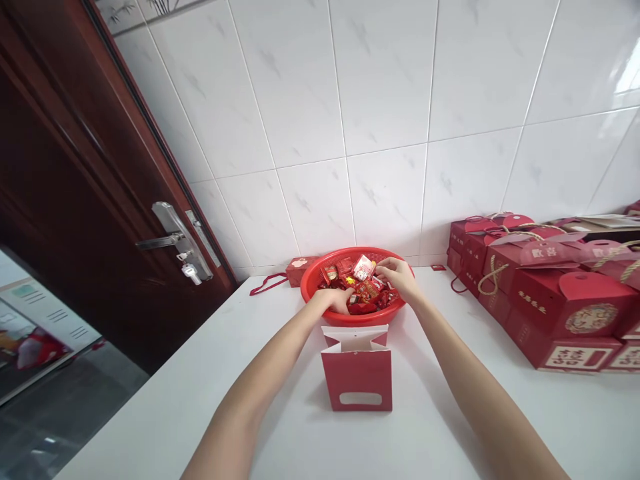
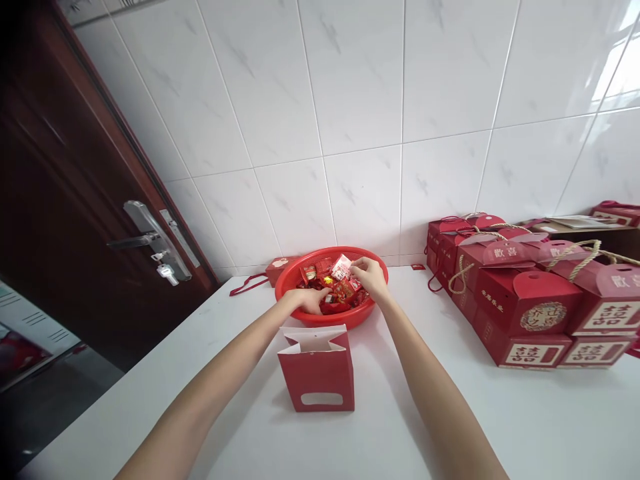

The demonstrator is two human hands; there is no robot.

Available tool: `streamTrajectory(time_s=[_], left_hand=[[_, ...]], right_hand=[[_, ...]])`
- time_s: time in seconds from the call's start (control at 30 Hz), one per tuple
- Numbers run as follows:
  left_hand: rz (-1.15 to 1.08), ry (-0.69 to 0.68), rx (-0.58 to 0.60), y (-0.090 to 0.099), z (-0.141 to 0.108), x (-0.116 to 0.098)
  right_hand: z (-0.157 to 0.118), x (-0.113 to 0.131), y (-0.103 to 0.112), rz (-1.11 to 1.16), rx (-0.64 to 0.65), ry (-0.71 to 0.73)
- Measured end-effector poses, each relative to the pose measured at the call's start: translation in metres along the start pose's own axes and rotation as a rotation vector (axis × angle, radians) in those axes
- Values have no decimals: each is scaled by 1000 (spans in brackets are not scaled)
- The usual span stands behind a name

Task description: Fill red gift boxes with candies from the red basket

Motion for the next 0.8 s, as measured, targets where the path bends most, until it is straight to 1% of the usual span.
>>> streamTrajectory(time_s=[0.1,0.2,0.3,0.37,0.5,0.57,0.63,0.73,0.8], left_hand=[[1,72,4,-7,7,4],[-34,93,-55,-3,6,2],[-91,52,-171,7,1,-7],[-156,8,-227,11,-2,-14],[-328,-87,-279,14,-9,-23],[-347,-120,-280,14,-12,-26],[-335,-154,-266,14,-12,-27],[-348,-193,-208,11,-12,-29],[-387,-192,-174,8,-11,-29]], right_hand=[[-2,0,0,-26,16,0],[-3,1,0,-51,26,5],[-3,1,-1,-74,37,0],[-4,2,-2,-90,62,-6],[-6,5,-9,-130,143,-23],[-8,6,-13,-150,198,-23],[-8,6,-15,-171,224,-25],[-8,6,-13,-176,209,-11],[-7,6,-12,-160,202,13]])
Point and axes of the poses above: each hand's wrist, its own z-axis towards the middle knuckle, its own y-axis out of the back of the hand, x = y × z, the point moved 6 cm from there along z, towards the middle knuckle, and after that the axes turned 6 degrees about x, right-handed, at the moved point
